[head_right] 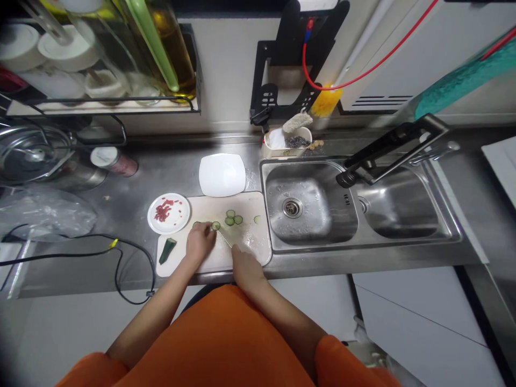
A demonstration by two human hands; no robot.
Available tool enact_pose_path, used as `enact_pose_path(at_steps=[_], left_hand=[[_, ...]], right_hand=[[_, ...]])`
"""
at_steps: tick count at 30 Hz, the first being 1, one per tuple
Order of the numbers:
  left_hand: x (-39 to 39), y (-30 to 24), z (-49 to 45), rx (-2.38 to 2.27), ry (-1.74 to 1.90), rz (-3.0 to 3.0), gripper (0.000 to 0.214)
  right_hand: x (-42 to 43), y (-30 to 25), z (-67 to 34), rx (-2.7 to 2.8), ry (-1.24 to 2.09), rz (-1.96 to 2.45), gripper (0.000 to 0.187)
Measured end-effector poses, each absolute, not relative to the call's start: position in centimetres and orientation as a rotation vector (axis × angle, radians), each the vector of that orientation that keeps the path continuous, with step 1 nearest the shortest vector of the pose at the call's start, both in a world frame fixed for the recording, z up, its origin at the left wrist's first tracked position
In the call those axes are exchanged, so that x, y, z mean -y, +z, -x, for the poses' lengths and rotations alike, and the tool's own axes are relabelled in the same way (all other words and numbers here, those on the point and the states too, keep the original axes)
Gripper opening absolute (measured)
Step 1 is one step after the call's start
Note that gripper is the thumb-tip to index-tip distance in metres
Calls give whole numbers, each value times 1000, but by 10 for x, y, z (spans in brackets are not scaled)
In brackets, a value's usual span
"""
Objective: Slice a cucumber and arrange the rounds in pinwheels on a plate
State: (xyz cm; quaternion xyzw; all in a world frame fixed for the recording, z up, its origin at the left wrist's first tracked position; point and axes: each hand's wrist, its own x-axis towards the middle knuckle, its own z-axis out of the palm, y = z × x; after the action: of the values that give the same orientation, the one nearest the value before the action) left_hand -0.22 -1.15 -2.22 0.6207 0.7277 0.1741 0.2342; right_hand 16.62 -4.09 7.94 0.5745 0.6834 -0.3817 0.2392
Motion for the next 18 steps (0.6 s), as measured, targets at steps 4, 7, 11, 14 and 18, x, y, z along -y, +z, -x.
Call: enact_pose_path(at_steps=[4, 7, 11, 14, 18], left_hand=[[8, -18, 0, -2004, 491, -1623, 21], [8, -15, -1, -1982, 514, -1525, 14], [12, -9, 10, -2002, 613, -1394, 16], [17, -7, 25, -2137, 652, -1306, 17], [22, -9, 41, -2249, 601, -1359, 19]], right_hand=[[50, 84, -179, -1771, -1051, -1600, 46], [54, 86, -189, -1738, -1052, -1594, 46], [55, 87, -196, -1751, -1035, -1596, 47], [54, 88, -197, -1749, -1028, -1593, 47], [55, 85, -198, -1768, -1025, -1592, 48]])
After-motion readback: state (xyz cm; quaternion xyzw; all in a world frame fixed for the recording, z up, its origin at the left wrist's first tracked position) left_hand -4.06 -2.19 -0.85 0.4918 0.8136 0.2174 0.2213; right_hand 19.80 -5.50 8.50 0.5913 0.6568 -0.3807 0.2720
